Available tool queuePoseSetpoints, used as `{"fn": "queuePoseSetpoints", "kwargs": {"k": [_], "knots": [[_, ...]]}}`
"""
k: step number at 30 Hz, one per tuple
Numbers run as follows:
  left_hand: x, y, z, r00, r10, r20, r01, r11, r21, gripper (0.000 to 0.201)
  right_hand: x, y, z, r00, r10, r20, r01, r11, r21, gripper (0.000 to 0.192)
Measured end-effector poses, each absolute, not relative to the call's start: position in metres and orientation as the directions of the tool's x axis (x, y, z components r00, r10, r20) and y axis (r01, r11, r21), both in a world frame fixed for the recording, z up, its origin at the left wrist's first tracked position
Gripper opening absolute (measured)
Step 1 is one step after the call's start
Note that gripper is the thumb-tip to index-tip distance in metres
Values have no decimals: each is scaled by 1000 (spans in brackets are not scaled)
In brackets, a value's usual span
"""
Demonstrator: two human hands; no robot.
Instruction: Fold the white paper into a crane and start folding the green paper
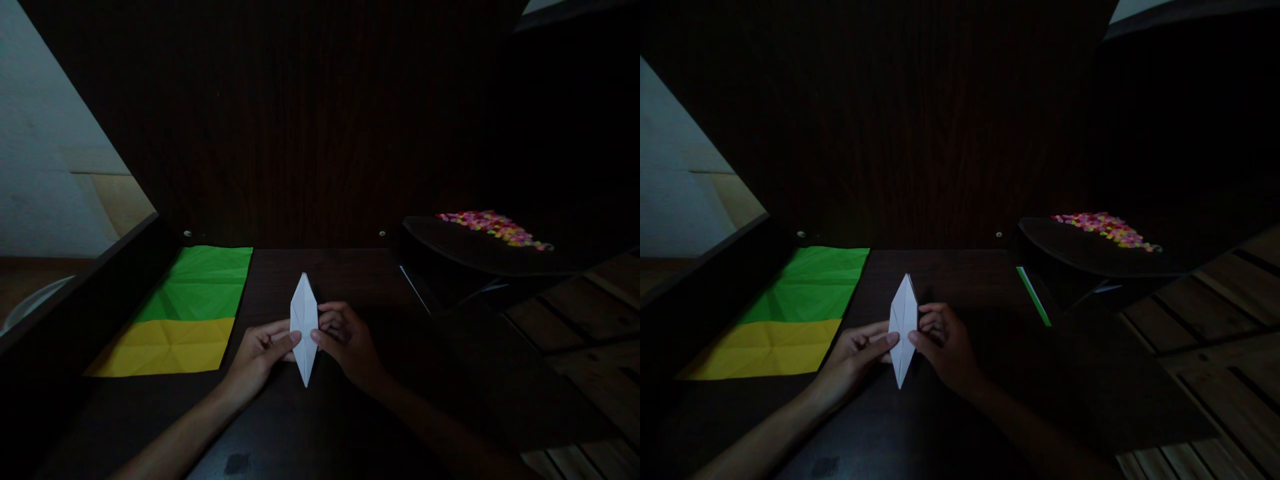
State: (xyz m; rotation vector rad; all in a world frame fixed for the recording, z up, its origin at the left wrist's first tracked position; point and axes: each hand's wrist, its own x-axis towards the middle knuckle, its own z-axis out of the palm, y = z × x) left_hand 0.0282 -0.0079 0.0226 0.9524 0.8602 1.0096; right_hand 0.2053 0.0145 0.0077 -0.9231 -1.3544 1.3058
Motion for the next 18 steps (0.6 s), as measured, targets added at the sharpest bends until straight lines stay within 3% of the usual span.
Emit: {"fn": "queuePoseSetpoints", "kwargs": {"k": [18], "knots": [[37,-9,20,307,933,-188,-235,266,935,39,206,12,11,-74,977,202,-46,199,-979,25]]}}
